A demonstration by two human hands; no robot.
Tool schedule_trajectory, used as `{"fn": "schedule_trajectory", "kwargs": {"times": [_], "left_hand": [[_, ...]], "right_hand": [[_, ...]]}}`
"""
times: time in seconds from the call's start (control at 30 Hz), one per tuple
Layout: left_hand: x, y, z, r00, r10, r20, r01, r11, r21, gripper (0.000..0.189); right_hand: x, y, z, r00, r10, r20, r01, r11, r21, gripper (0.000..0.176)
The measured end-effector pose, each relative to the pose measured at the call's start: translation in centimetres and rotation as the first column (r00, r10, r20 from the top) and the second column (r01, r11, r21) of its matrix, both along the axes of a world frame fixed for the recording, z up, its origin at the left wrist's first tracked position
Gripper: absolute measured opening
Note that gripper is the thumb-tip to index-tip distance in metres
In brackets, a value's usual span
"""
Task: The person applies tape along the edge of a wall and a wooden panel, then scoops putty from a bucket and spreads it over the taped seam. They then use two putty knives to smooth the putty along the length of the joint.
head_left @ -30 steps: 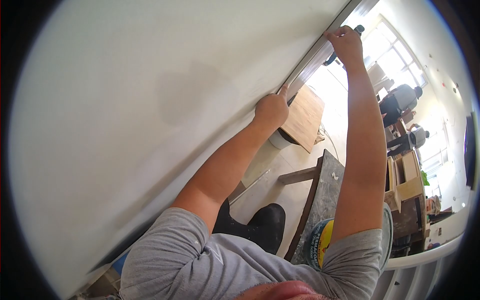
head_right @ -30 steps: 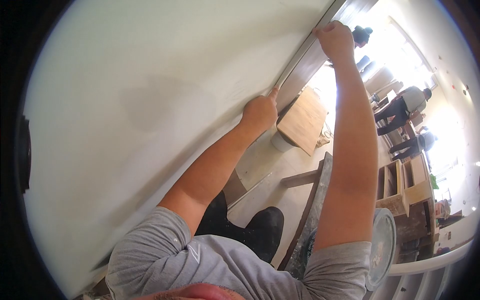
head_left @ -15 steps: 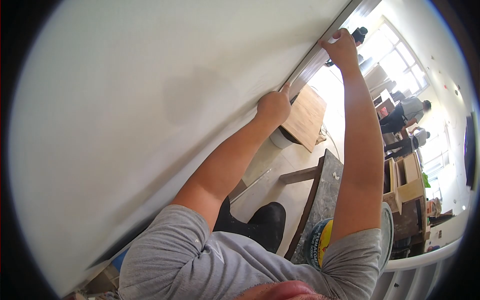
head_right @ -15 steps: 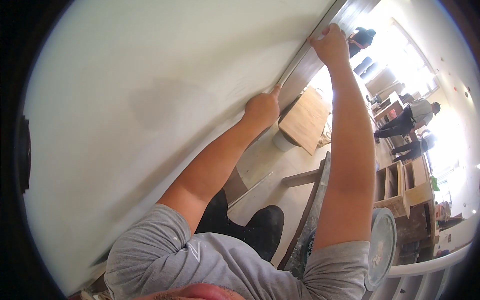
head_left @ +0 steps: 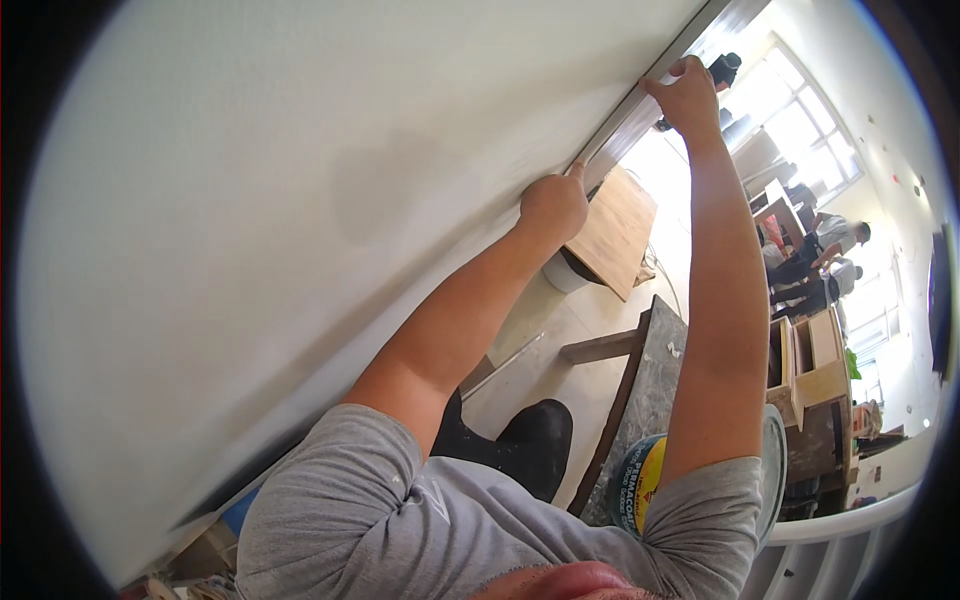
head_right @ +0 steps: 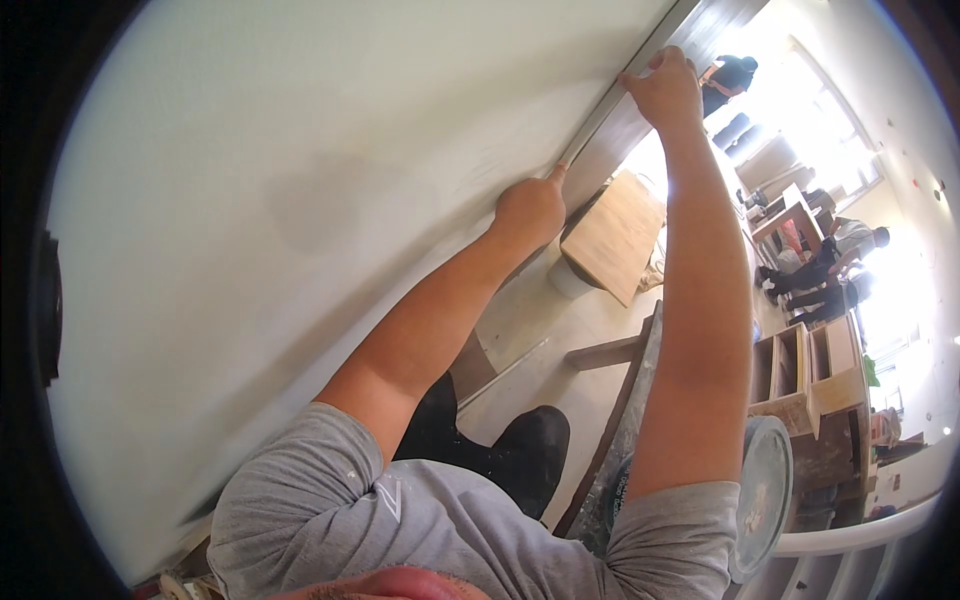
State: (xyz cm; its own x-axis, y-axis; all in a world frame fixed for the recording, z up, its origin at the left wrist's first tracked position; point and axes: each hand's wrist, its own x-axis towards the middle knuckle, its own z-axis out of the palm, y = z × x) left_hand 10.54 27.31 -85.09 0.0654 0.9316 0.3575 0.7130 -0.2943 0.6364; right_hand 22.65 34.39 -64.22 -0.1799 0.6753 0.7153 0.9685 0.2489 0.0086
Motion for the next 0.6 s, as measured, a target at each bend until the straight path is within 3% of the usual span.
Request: {"fn": "schedule_trajectory", "kwargs": {"times": [0.6], "left_hand": [[-0.12, 0.02, 0.49, 1.000, -0.002, -0.021, 0.002, 1.000, -0.006, 0.057]], "right_hand": [[0.06, 0.65, 0.04, 1.000, -0.013, 0.013, 0.013, 1.000, -0.022, 0.060]]}}
